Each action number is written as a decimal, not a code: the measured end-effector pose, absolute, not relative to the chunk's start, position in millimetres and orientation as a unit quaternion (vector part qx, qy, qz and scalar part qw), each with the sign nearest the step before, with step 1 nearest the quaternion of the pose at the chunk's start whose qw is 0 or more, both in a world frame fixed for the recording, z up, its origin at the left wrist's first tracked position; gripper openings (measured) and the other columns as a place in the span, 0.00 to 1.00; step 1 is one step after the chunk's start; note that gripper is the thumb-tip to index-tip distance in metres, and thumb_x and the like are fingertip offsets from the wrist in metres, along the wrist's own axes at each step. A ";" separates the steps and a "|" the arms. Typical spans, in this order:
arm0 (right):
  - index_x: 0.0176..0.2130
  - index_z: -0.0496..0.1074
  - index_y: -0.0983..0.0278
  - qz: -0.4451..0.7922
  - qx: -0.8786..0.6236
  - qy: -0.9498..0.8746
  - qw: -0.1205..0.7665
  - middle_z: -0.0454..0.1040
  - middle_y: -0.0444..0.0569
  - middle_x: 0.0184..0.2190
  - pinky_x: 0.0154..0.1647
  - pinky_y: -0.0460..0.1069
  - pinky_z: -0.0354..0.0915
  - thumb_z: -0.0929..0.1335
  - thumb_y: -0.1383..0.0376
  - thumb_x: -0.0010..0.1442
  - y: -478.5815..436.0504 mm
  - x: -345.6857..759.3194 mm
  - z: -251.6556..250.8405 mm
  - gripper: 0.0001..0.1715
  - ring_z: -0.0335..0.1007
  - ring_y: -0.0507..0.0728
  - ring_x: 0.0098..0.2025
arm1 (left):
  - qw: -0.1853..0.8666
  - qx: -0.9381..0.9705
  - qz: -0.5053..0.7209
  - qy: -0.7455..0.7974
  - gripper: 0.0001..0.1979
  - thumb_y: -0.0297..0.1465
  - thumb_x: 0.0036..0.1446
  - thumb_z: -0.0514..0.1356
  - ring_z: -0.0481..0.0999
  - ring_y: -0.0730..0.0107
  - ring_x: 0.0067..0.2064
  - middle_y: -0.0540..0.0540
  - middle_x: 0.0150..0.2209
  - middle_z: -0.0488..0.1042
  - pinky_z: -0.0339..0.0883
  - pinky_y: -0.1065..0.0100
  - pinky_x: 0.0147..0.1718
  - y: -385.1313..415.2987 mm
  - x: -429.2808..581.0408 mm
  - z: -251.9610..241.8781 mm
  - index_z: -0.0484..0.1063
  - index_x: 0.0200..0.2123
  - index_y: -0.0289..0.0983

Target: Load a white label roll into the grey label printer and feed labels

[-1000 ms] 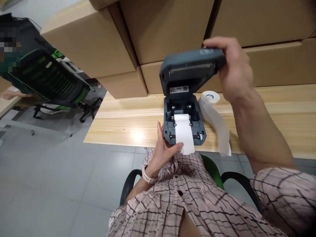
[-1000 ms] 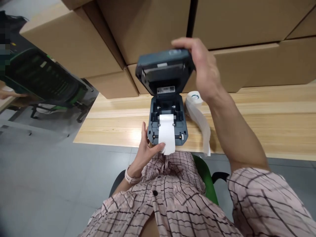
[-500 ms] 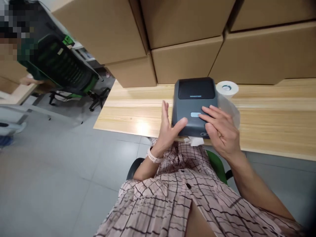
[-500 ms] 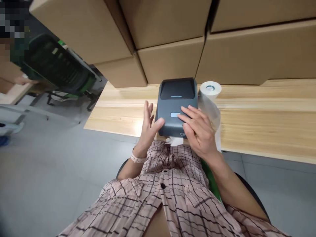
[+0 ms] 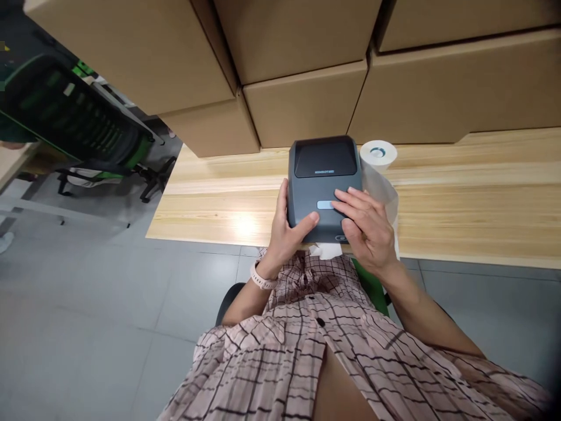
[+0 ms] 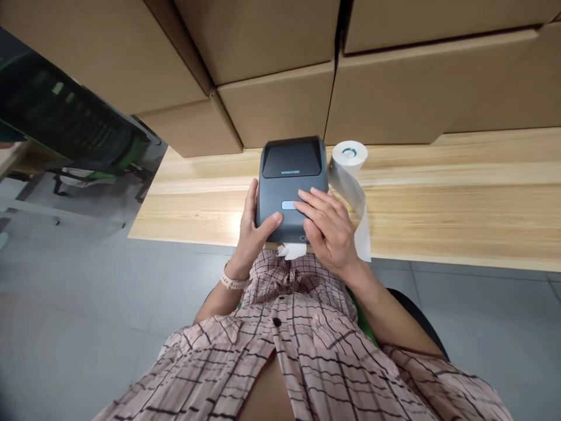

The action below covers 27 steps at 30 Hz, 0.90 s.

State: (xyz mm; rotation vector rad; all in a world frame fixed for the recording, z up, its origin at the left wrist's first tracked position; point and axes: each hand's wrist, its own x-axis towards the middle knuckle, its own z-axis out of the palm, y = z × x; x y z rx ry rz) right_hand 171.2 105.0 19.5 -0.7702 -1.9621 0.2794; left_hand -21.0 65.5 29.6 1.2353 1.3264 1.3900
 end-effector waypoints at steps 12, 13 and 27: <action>0.61 0.76 0.61 0.102 -0.324 -0.809 0.480 0.79 0.53 0.62 0.71 0.64 0.64 0.62 0.66 0.75 106.1 168.1 23.3 0.21 0.71 0.63 0.68 | 0.729 0.277 0.430 0.456 0.33 0.59 0.53 0.68 0.85 0.58 0.35 0.33 0.39 0.86 0.76 0.62 0.33 4.6 5.3 17.9 0.84 0.38 0.31; 0.62 0.75 0.62 0.106 -0.323 -0.811 0.477 0.79 0.53 0.62 0.71 0.64 0.63 0.61 0.66 0.76 106.5 168.7 22.9 0.22 0.71 0.63 0.68 | 0.739 0.262 0.428 0.450 0.33 0.58 0.51 0.70 0.85 0.58 0.36 0.33 0.39 0.86 0.77 0.62 0.34 11.7 8.7 19.5 0.84 0.38 0.31; 0.52 0.79 0.54 0.019 -0.338 -0.869 0.361 0.78 0.46 0.63 0.75 0.69 0.45 0.64 0.51 0.76 117.6 169.9 40.8 0.17 0.70 0.65 0.64 | 0.564 0.370 0.484 0.557 0.31 0.57 0.49 0.72 0.68 0.71 0.28 0.51 0.20 0.69 0.63 0.68 0.30 23.1 11.2 -3.4 0.69 0.16 0.37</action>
